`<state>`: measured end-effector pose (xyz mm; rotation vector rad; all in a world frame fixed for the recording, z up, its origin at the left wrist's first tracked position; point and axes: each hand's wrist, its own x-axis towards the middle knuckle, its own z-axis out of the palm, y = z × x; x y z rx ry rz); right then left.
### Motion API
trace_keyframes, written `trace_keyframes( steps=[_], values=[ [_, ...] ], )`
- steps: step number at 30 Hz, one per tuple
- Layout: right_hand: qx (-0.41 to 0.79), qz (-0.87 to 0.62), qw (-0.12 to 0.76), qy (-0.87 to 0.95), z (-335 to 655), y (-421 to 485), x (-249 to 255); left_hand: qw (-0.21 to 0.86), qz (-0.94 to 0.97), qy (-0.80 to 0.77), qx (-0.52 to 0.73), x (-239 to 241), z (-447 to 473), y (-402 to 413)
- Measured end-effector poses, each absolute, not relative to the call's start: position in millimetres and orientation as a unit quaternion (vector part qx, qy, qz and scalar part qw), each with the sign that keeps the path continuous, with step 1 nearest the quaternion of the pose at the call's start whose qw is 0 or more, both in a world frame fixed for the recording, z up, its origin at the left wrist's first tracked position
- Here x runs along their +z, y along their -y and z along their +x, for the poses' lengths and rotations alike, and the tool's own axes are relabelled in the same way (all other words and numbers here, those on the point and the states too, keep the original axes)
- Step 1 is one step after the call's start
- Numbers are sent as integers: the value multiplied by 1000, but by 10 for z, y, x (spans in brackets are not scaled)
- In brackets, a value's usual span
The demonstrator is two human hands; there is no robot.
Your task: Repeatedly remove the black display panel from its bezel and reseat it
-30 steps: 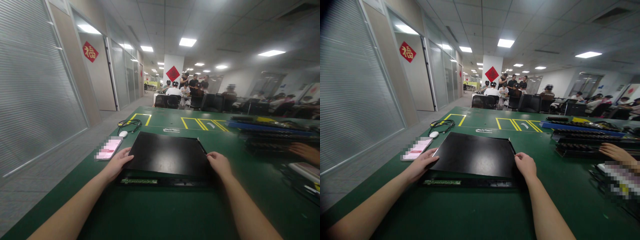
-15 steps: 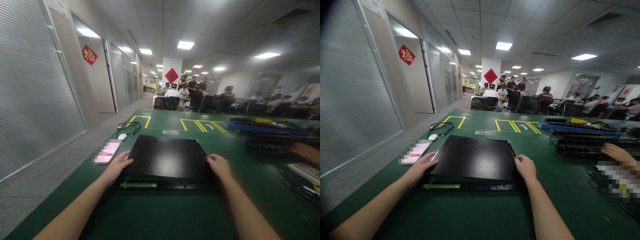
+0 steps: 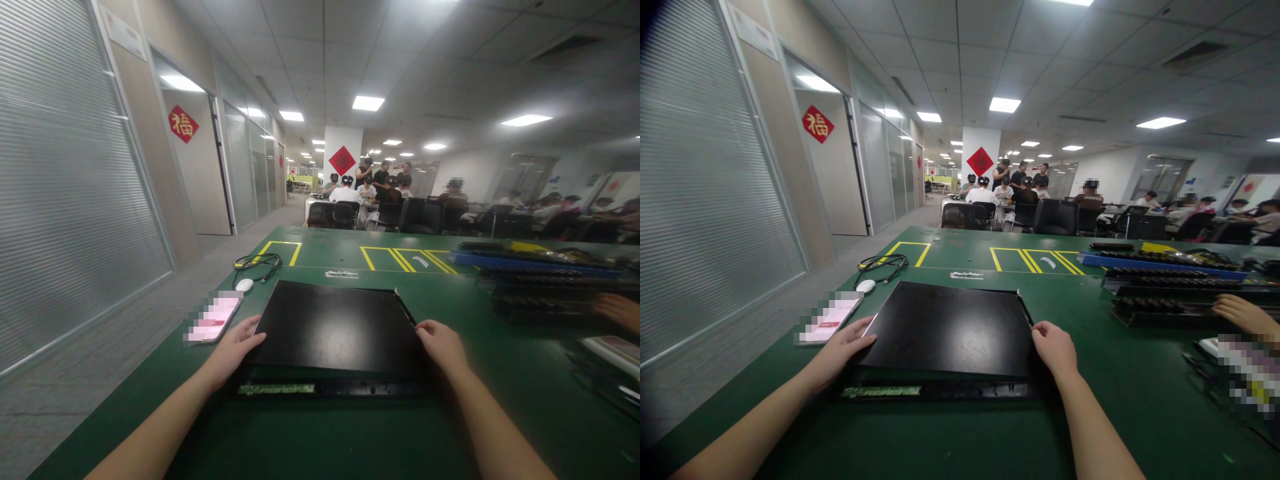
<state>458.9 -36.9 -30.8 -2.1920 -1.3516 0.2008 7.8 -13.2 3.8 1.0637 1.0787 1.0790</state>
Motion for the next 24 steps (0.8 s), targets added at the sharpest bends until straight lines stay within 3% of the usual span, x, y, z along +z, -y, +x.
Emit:
trace_keyframes(
  steps=[24],
  values=[
    [75, -814, 290, 499, 4631, 352, -352, 587, 467, -481, 453, 93, 112, 159]
  ],
)
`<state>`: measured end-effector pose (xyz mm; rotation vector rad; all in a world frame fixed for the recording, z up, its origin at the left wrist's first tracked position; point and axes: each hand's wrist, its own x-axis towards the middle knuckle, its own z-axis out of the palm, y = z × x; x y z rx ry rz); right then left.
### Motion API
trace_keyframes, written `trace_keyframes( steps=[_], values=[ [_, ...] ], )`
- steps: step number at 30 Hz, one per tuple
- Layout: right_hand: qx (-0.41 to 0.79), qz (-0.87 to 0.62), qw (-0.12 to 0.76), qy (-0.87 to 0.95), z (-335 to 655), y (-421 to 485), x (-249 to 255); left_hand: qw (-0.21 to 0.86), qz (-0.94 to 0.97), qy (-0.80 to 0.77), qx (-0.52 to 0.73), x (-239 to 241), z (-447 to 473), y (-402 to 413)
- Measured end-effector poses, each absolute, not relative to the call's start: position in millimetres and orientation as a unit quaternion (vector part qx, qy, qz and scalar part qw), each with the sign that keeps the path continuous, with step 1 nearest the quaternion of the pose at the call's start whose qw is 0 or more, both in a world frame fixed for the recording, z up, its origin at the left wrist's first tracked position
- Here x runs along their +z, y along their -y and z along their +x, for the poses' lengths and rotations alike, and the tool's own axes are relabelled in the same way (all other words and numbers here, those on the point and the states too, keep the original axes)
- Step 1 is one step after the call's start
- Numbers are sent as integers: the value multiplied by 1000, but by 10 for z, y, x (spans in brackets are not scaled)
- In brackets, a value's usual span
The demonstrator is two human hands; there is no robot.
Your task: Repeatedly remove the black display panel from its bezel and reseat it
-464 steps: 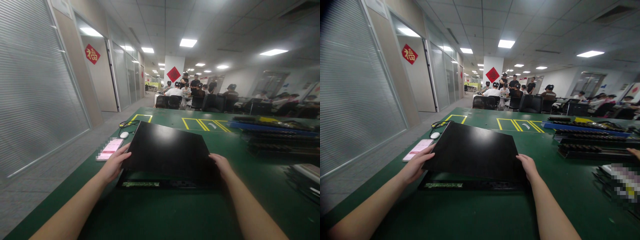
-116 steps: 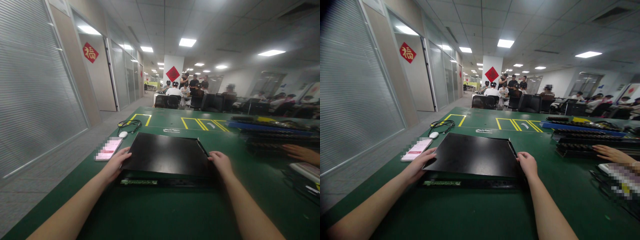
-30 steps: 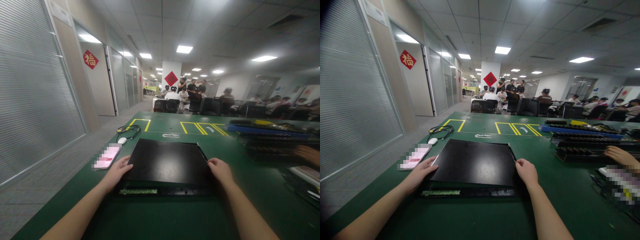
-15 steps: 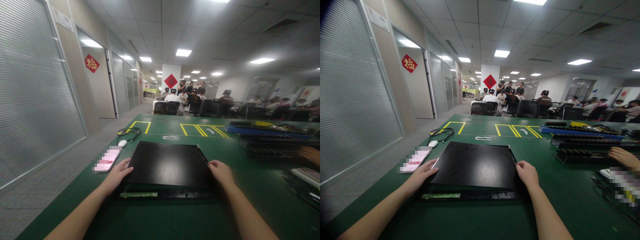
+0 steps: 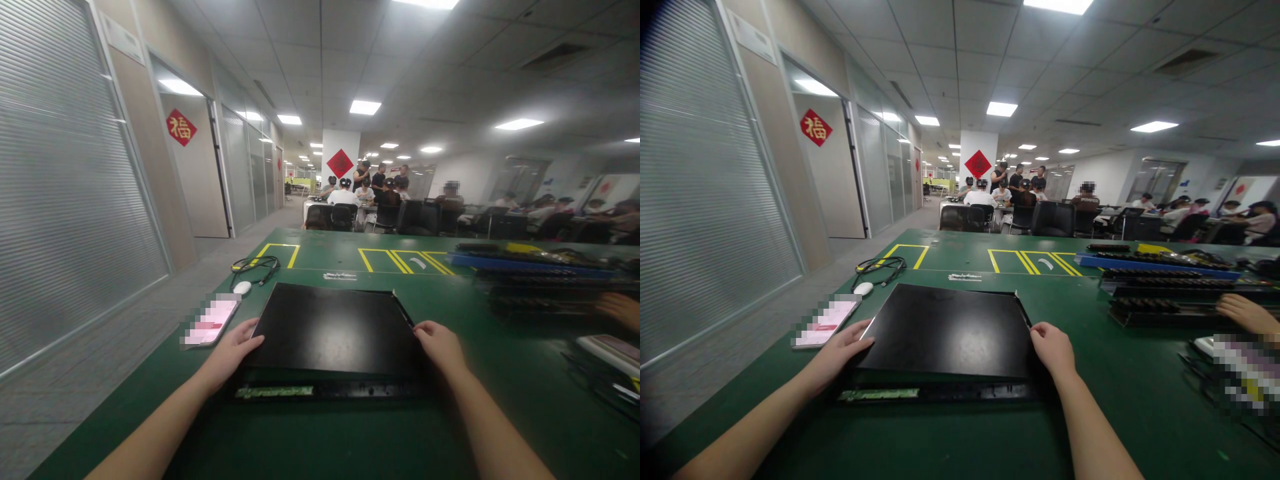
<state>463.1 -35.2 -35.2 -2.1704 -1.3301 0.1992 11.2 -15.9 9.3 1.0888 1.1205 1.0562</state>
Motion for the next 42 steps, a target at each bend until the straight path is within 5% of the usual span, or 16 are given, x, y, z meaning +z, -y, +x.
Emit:
trace_keyframes(
  steps=[42],
  values=[
    [75, -797, 280, 530, 4621, 338, -296, 585, 460, -476, 469, 75, 88, 162]
  ],
)
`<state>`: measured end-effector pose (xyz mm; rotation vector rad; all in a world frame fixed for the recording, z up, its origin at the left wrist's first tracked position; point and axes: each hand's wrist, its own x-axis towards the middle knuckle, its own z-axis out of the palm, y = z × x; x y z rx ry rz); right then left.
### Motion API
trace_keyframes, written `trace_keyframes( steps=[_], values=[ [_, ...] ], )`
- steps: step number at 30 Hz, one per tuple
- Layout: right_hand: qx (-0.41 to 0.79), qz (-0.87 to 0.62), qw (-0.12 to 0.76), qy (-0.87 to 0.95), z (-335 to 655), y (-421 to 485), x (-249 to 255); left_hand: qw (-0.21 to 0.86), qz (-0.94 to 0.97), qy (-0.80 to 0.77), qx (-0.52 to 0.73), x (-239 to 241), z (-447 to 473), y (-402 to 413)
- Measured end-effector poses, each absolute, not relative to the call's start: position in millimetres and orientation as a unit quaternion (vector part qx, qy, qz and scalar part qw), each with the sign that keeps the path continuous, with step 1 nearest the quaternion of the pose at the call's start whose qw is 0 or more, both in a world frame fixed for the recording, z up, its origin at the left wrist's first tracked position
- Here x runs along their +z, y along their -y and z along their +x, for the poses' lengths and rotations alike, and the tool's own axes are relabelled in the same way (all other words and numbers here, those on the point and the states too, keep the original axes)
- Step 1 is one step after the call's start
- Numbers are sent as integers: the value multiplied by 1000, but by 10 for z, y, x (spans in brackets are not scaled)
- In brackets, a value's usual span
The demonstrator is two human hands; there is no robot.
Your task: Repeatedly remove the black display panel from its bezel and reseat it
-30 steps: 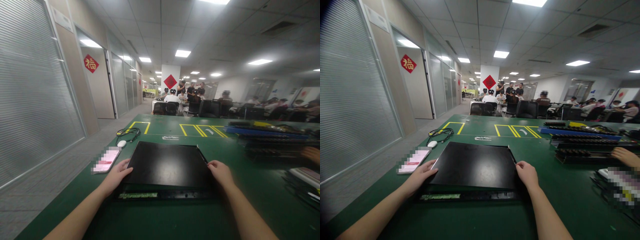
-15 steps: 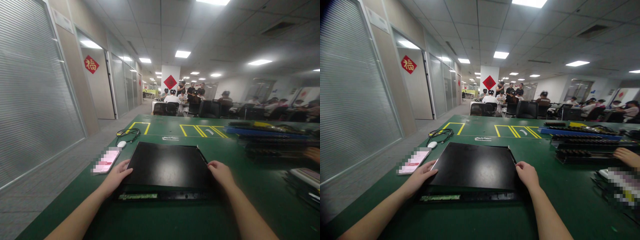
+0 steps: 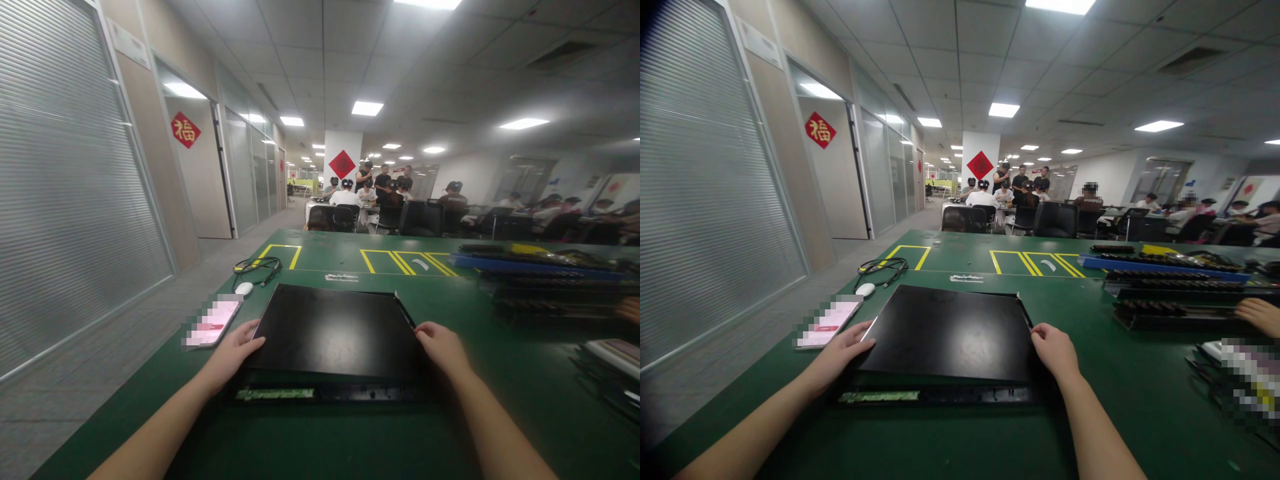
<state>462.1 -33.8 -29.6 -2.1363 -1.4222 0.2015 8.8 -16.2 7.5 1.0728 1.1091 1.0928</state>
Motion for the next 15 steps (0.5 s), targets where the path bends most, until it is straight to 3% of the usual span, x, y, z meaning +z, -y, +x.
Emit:
trace_keyframes(
  steps=[15],
  values=[
    [73, -797, 252, 544, 4595, 337, -235, 584, 465, -468, 473, 57, 97, 164]
  ],
)
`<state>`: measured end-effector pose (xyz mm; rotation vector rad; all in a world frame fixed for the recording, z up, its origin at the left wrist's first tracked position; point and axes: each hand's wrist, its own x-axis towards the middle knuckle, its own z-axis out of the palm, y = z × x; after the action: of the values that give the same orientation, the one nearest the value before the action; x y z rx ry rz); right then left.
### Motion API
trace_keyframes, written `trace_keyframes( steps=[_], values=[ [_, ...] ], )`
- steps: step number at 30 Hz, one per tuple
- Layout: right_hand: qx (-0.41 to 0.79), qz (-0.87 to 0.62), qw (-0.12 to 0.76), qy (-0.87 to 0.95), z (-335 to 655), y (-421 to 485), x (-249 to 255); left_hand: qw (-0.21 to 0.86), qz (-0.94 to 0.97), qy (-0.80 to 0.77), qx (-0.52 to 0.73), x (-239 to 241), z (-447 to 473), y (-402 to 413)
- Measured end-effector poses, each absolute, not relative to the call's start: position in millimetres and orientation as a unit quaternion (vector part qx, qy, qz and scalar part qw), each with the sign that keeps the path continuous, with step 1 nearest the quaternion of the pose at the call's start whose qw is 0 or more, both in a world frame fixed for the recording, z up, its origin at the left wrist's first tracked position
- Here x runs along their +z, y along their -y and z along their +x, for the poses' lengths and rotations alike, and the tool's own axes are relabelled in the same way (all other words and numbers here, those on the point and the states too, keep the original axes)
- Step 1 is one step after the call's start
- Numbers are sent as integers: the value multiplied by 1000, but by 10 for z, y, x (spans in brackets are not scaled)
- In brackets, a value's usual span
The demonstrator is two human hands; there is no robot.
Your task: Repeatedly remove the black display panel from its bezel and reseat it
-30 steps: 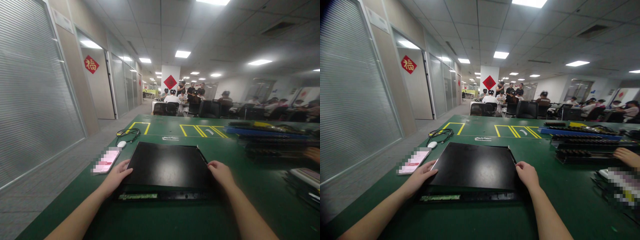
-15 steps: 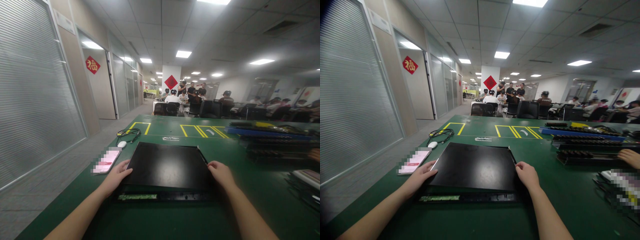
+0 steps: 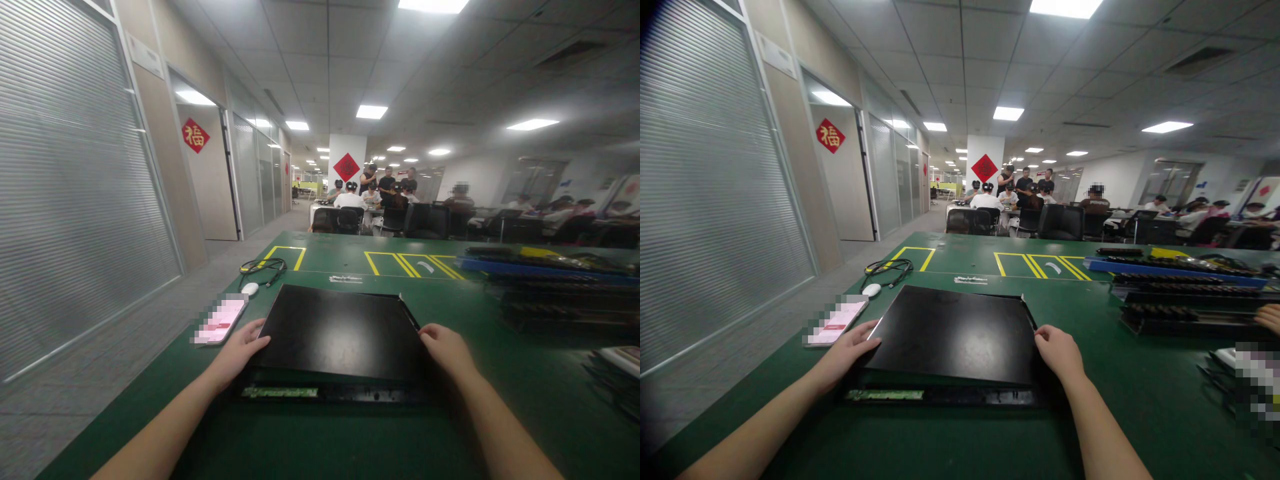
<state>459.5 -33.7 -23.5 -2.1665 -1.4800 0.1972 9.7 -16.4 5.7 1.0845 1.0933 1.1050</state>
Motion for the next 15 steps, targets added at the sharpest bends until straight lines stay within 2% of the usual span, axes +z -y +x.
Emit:
trace_keyframes(
  steps=[15],
  values=[
    [87, -800, 261, 534, 4575, 374, -229, 592, 458, -474, 463, 71, 87, 140]
  ],
)
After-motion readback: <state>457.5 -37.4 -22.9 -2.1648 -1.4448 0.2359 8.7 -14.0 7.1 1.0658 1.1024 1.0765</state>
